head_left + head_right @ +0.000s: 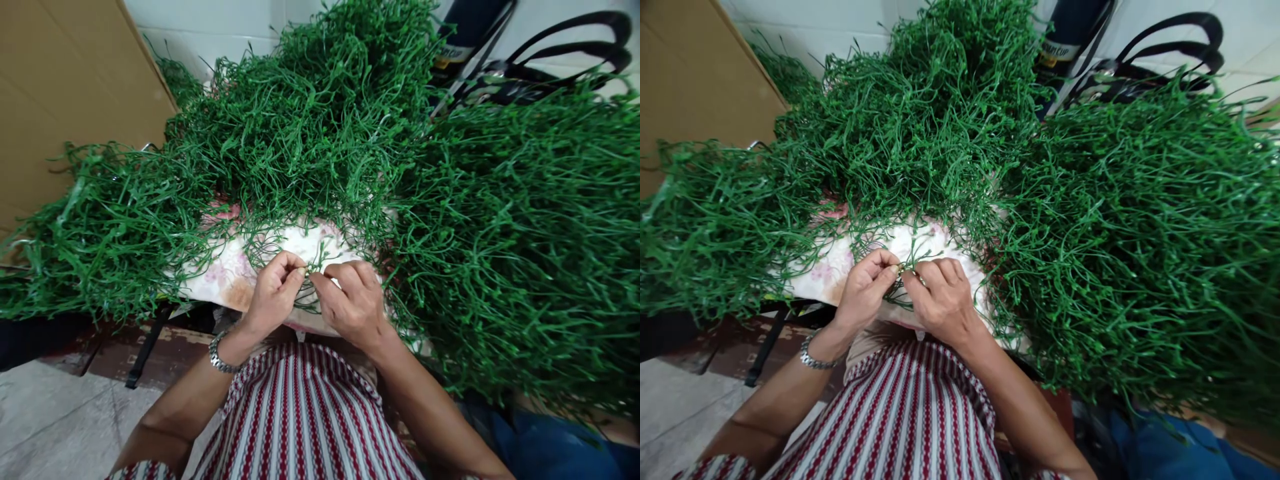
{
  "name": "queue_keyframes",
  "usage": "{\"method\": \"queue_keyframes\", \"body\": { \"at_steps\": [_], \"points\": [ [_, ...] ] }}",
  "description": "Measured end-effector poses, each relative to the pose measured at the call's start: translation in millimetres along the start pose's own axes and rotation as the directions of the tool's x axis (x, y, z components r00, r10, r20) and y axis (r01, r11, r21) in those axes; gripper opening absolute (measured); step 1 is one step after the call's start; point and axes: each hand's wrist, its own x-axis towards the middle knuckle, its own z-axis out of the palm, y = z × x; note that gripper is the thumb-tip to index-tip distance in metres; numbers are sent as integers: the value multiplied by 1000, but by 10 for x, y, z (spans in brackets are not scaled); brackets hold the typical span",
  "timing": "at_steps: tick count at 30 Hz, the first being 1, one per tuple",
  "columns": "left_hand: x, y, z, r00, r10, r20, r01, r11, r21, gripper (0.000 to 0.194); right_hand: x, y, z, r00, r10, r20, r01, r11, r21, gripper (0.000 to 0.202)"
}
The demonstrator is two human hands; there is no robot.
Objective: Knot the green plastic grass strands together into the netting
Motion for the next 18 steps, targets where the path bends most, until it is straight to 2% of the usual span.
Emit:
{"method": "queue_keyframes", "body": {
  "at_steps": [4,7,9,11,14,18],
  "points": [
    [-5,-51,45,997,65,-50,-63,997,47,7,-26,-112,17,990,114,79,-113,993,-19,9],
    [-6,-83,66,993,84,-79,-79,995,64,7,-43,-160,-9,947,249,204,-264,963,47,14],
    [-15,-92,75,993,87,-76,-82,994,78,5,-45,-170,-43,912,294,286,-323,944,59,15],
    [-32,-91,85,993,98,-70,-89,989,120,4,-35,-180,-86,887,311,341,-326,945,-13,15],
    [-63,-85,105,988,139,-69,-117,960,254,3,5,-217,-156,872,306,382,-257,951,-175,16],
    [-73,-93,116,961,266,-73,-203,861,466,5,63,-278,-248,861,289,419,-192,947,-258,14]
  ]
}}
